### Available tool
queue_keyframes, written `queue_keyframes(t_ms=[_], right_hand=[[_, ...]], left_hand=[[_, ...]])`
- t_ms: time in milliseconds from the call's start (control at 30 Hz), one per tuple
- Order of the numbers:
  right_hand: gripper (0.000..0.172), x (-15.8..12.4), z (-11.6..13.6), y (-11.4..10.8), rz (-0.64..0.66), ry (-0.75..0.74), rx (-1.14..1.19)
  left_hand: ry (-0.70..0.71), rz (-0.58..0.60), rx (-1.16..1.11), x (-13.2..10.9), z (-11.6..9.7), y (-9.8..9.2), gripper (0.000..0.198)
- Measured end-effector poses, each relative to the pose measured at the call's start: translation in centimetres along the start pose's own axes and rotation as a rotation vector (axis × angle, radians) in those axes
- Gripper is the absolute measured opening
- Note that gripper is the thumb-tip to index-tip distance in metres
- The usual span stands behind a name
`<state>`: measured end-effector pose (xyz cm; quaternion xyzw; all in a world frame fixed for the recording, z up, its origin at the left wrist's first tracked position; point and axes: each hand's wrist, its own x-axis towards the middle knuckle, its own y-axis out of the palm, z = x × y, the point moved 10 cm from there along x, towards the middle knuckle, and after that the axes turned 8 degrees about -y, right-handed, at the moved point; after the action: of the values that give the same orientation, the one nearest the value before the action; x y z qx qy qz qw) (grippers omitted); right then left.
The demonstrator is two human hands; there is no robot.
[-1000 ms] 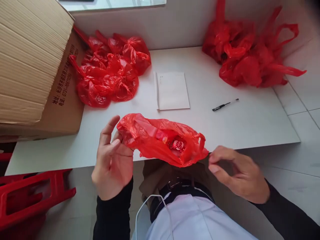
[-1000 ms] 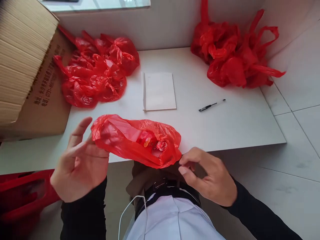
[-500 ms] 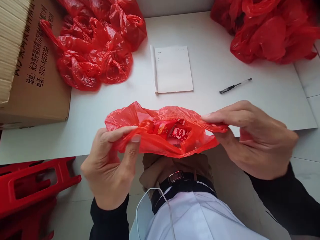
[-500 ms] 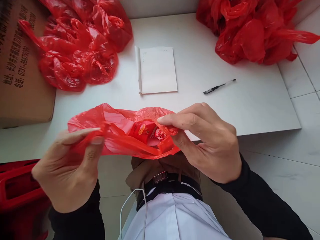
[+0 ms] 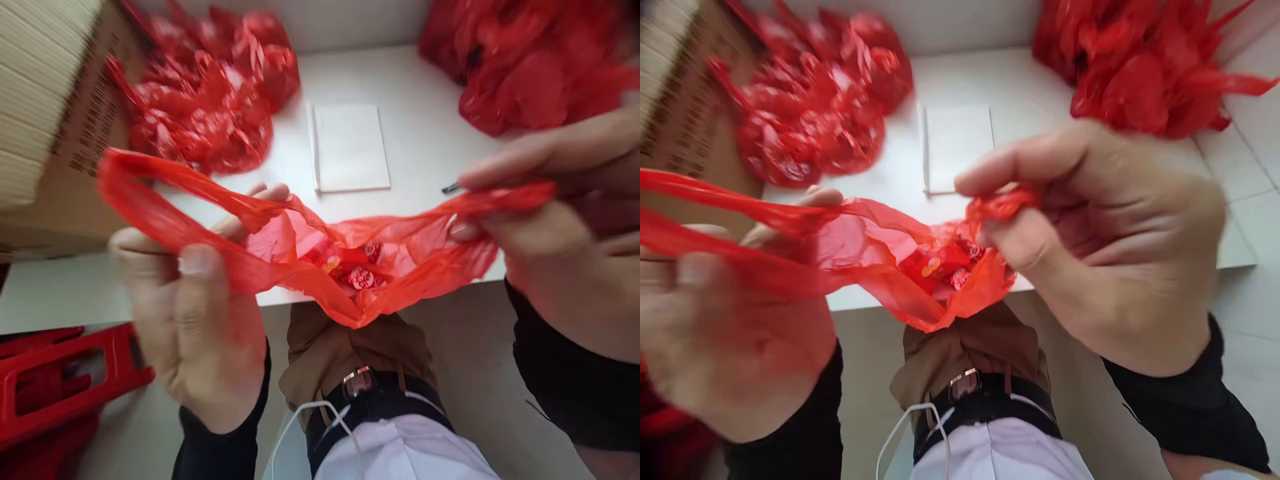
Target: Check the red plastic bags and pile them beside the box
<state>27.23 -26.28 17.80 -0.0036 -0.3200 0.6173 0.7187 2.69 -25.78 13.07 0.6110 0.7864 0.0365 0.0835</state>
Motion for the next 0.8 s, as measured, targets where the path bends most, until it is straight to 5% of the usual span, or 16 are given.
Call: queue_keyframes(t_ms=[100,233,400,533,667,800], right_hand=[[0.024,1.9,2.1,0.9,0.079,-0.132,0.056],[0.023,3.5,3.1,2.8,0.236,-0.193,0.122],[0.047,3.1,4.4,6.1,0.446,-0.275,0.140],[0.016,3.2,4.6,6.3,0.430,-0.305,0.137],[0.013,3.9,4.4,5.1,0.350,-0.312,0.097],[0.013,4.6,3.5,4.0,0.293,-0.231,0.076]], left_hand=[[0.179,0.069,-0.126,1.3,-2.9,1.2,0.007],[0.066,0.207,-0.129,2.9,-2.6,2.8,0.005],[-0.056,0.401,0.010,1.3,-1.4,5.2,0.011],[-0.079,0.539,0.114,0.1,-1.2,6.2,0.010],[-0.012,0.532,0.407,1.0,-1.3,5.4,0.034],[-0.020,0.539,0.482,2.2,-0.6,4.7,0.025]])
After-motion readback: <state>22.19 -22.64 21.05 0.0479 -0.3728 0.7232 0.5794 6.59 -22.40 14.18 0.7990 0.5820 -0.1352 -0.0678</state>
